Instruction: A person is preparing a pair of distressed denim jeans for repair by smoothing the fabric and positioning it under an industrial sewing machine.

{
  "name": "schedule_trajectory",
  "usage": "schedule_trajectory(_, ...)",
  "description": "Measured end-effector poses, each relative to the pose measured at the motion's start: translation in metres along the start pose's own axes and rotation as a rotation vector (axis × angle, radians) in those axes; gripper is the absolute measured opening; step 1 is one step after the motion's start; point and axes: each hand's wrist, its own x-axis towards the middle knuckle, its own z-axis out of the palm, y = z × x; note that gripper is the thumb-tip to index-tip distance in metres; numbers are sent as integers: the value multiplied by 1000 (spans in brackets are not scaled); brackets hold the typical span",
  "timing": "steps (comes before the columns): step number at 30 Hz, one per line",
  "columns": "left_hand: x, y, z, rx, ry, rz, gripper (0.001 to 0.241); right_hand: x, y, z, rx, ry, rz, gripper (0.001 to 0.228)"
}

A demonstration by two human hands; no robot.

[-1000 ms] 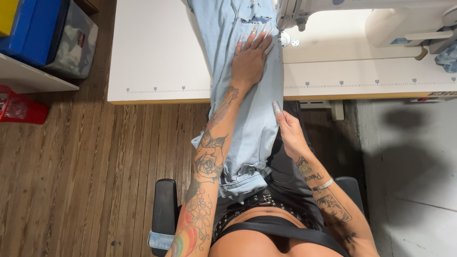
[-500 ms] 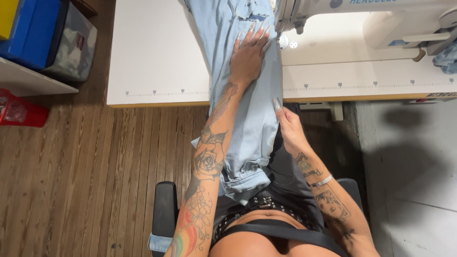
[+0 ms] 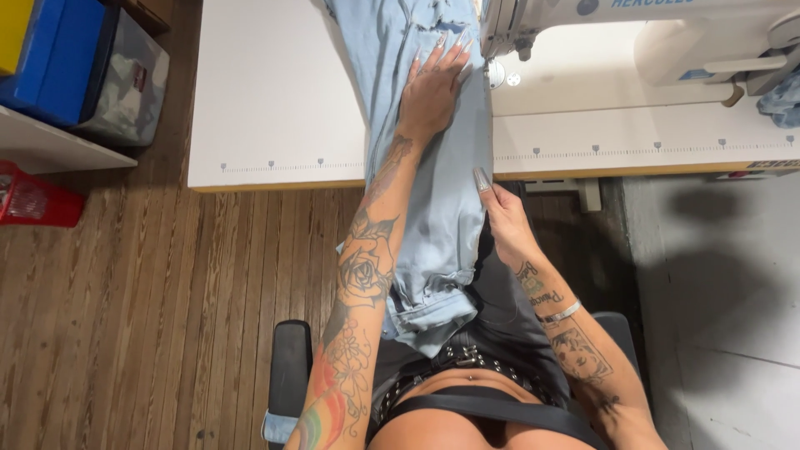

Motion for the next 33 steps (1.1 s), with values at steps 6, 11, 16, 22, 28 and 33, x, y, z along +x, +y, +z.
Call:
schedule_trajectory(6, -23, 27, -31, 86, 53, 48, 56, -11, -2, -4, 83, -19, 142, 40)
schedule_trajectory(11, -44, 27, -33, 203, -97, 24, 61, -25, 4, -6, 97, -85, 73, 44)
schedule_trajectory(16, -41, 27, -35, 158, -113, -11, 64, -33, -14, -5, 62, -86, 104, 45)
schedule_trajectory(22, -43, 33, -41, 107, -178, -53, 63, -36, -13, -4, 79, -100, 74, 49)
schedule_trajectory(28, -39, 34, -42, 134, -178, -43, 64, -36, -17, -4, 51, -70, 89, 51)
schedule_trajectory(33, -39, 25, -31, 175, -117, -9, 62, -34, -13, -5, 65, -80, 66, 50)
